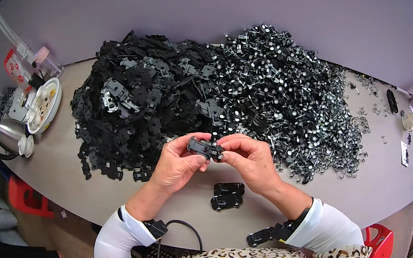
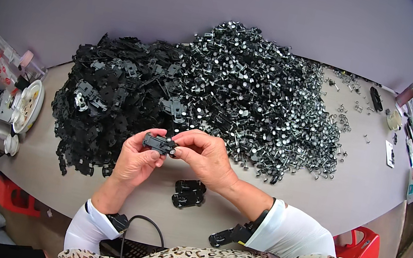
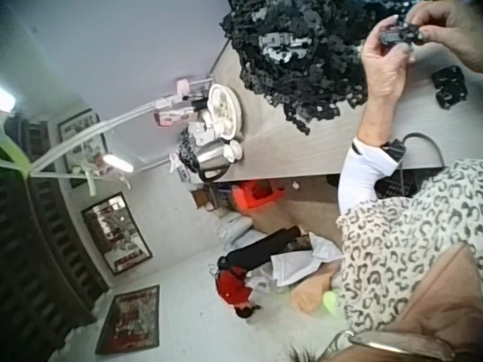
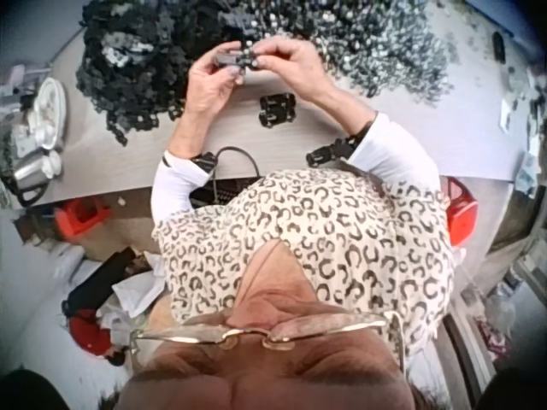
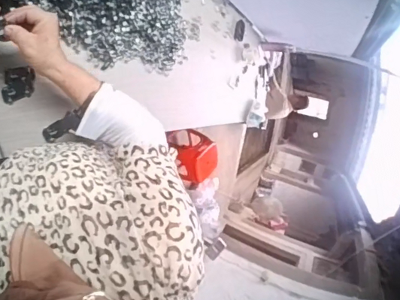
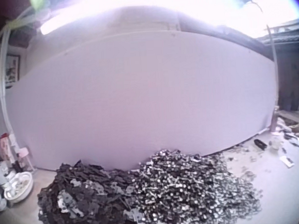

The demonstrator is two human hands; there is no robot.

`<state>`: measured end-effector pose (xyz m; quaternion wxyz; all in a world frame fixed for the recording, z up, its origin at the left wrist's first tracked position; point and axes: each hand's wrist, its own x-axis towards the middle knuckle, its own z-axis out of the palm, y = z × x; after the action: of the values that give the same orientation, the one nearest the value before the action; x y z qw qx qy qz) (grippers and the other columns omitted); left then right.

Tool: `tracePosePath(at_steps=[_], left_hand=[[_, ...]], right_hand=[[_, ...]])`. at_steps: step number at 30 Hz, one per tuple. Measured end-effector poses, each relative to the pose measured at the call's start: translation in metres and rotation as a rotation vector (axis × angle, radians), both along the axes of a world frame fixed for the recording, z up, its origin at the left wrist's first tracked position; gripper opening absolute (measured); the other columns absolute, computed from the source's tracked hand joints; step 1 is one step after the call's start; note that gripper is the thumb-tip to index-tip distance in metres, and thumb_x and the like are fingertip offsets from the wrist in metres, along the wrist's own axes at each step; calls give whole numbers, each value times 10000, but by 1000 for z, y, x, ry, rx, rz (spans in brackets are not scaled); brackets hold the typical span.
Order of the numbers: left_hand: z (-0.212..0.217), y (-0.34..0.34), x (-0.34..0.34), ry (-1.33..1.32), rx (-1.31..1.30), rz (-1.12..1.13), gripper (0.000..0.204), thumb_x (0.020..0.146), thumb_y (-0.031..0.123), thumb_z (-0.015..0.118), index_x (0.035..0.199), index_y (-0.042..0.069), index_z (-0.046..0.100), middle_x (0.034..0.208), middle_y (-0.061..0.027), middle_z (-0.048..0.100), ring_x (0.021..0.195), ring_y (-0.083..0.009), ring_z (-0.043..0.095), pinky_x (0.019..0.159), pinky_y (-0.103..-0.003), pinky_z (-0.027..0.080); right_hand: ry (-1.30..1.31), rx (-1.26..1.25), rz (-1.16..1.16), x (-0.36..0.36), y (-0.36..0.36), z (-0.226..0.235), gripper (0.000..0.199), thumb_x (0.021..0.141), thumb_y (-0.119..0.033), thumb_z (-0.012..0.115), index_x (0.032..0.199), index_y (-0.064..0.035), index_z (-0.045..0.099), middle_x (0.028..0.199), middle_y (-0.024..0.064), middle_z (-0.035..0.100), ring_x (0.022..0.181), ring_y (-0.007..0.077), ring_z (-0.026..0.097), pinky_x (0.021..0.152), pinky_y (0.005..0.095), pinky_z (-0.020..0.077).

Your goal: Manually assemble small black plastic components from a pile on a table.

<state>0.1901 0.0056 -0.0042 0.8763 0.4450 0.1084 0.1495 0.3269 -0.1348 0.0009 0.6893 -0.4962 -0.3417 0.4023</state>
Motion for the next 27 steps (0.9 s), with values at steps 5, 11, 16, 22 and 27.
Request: tracePosePath(at_steps=[5, 11, 16, 22, 27], left_hand=[[8, 0, 6, -50, 137, 95, 389, 806, -38, 655, 1180, -27, 548, 996, -90, 623, 802, -155, 627, 670, -266, 515], [-4, -3, 1, 2, 466, 22, 487, 811, -101, 610, 1277, -42, 482, 1125, -110, 571, 868, -162, 635, 776, -281, 552], [-1, -10, 3, 6, 692, 47, 500, 820, -96, 604, 1297, -34, 466, 1190, -117, 528, 874, -160, 630, 776, -280, 560], [-5, -11, 1, -20, 617, 49, 503, 816, -107, 594, 1298, -23, 474, 1141, -109, 582, 860, -142, 628, 730, -264, 551], [-4, -12, -2, -35, 666, -20, 504, 814, -108, 591, 1296, -12, 479, 1101, -103, 600, 860, -130, 625, 726, -259, 543]], right_hand=[[-552, -22, -275, -7, 6, 16, 120, 784, 5, 676, 902, 20, 662, 928, 92, 630, 815, 138, 618, 653, 242, 511], [-1044, -20, -270, -8, 8, 32, 117, 709, -31, 695, 802, -1, 630, 695, 104, 559, 622, 267, 568, 534, 354, 460], [-1308, -71, -225, -11, 6, 36, 154, 674, -73, 697, 697, -7, 560, 700, 105, 524, 661, 277, 554, 553, 380, 460], [-1335, 70, -183, -11, 10, 24, 210, 630, -48, 704, 718, 4, 521, 739, 125, 529, 688, 296, 550, 571, 387, 468], [-1341, 20, -126, -12, 0, 33, 227, 640, -46, 703, 747, 5, 510, 755, 127, 532, 695, 300, 550, 574, 387, 473]])
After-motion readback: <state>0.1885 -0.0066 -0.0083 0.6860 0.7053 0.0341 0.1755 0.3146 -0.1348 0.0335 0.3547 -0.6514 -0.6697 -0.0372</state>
